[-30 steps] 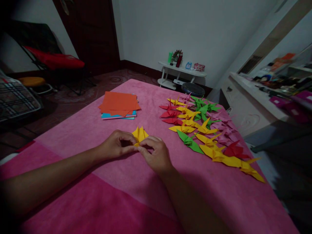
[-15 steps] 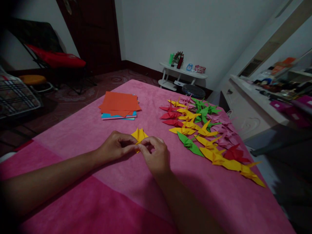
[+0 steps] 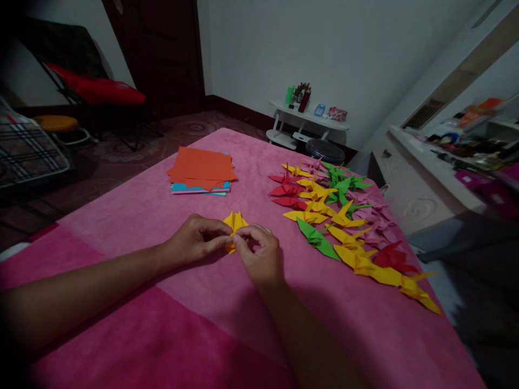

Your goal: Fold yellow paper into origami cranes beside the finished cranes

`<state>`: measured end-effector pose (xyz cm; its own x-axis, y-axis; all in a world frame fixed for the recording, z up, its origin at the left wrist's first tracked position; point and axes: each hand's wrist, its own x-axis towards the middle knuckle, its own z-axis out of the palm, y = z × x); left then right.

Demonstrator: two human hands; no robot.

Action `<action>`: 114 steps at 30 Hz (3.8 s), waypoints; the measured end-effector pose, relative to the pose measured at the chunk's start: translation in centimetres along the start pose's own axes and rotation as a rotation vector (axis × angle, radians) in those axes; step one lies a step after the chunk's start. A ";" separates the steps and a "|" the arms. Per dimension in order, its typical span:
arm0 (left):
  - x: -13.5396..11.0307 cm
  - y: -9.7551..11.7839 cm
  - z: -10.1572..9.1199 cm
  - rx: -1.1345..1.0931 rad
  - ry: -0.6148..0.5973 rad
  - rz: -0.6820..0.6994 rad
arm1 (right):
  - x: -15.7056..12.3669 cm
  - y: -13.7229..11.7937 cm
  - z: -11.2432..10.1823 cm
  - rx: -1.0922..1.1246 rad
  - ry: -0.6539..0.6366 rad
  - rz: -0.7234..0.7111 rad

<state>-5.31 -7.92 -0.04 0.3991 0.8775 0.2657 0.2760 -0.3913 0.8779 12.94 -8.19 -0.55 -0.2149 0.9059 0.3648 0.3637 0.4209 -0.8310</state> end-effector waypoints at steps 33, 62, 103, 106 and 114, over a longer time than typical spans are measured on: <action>-0.2 -0.1 -0.3 0.098 0.021 0.174 | -0.4 0.5 0.2 0.003 -0.014 0.032; -2.8 0.6 -1.2 0.121 -0.190 0.387 | -0.1 0.4 -0.4 0.016 -0.146 0.014; -5.6 2.3 -1.5 0.518 -0.293 0.418 | 0.4 1.1 -0.5 -0.032 0.094 0.071; -4.5 1.7 -0.6 0.504 -0.200 0.363 | 0.5 1.2 -0.7 -0.074 0.120 0.041; -3.6 0.6 -0.2 0.622 -0.108 0.412 | 0.1 1.1 -0.4 -0.250 -0.006 -0.044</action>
<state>-6.68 -11.24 -0.38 0.6518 0.6067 0.4550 0.5157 -0.7945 0.3205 13.70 -7.59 -1.28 -0.2411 0.8864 0.3953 0.5663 0.4592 -0.6844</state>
